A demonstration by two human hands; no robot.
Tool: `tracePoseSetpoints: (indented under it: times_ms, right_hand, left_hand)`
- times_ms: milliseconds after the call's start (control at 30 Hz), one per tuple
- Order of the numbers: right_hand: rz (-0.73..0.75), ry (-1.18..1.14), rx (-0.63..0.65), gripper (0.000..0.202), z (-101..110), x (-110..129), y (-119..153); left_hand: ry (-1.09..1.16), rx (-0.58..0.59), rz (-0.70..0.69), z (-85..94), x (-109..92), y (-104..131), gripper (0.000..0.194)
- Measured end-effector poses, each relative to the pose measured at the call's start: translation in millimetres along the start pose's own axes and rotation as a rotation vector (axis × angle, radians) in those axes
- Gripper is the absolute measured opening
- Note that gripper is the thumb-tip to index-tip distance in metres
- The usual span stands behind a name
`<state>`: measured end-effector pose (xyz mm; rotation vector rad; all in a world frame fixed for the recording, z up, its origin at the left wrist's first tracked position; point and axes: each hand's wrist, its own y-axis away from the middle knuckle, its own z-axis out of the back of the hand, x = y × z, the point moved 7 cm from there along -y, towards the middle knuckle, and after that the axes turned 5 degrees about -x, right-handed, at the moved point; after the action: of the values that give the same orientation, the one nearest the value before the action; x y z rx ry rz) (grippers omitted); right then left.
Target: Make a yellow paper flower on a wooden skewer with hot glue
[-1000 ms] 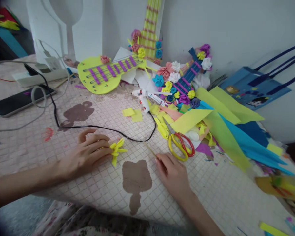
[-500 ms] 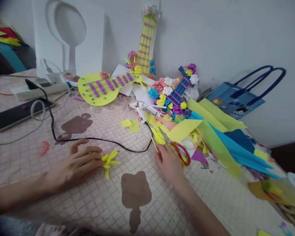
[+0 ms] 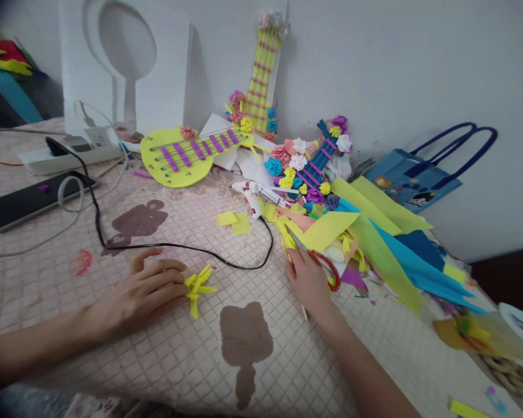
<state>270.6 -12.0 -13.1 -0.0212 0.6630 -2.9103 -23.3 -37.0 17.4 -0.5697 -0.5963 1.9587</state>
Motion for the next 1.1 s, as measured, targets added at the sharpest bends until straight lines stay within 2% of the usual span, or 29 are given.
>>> tracePoseSetpoints:
  times_ms: [200, 333, 433, 567, 700, 767, 833, 933, 1000, 1100]
  right_hand:
    - [-0.037, -0.11, -0.027, 0.023, 11.3, 2.3, -8.8]
    - [-0.037, -0.235, -0.083, 0.022, 16.4, 7.5, -46.2]
    - [-0.052, -0.369, -0.047, 0.026, -2.1, 10.4, -90.7]
    - [-0.11, -0.47, 0.062, 0.036, -42.9, 17.3, -145.5]
    - [-0.159, -0.544, 0.194, 0.03, -70.9, 32.1, -169.9]
    - [-0.201, -0.584, 0.224, 0.024, -70.8, 38.9, -169.3]
    - [-0.257, -0.67, 0.211, 0.019, -59.3, 44.3, -161.4]
    - [-0.25, -0.803, 0.175, 0.019, -24.4, 55.0, -138.0]
    - [-0.205, -0.846, 0.233, 0.024, 0.4, 62.8, -114.6]
    - [-0.18, -0.774, 0.366, 0.029, 30.2, 64.8, -72.8]
  left_hand:
    - [0.039, 0.004, 0.041, -5.0, 3.4, -1.0, 0.015]
    - [0.049, -0.001, 0.026, -5.0, 1.8, 0.1, 0.019]
    - [0.036, 0.015, 0.013, -4.9, 1.0, 1.5, 0.02]
    - [-0.002, 0.051, -0.018, -4.3, -1.3, 2.7, 0.021]
    - [-0.017, 0.095, -0.013, -4.6, -1.4, 3.0, 0.027]
    - [-0.007, 0.092, -0.011, -3.2, -1.1, 2.1, 0.026]
    - [0.005, 0.068, -0.025, 0.0, -1.9, 0.3, 0.027]
    - [-0.013, 0.033, -0.063, 4.1, -4.5, -2.7, 0.031]
    - [-0.052, 0.022, -0.074, 4.9, -5.6, -4.3, 0.03]
    - [-0.098, -0.02, -0.084, 6.7, -7.2, -5.9, 0.03]
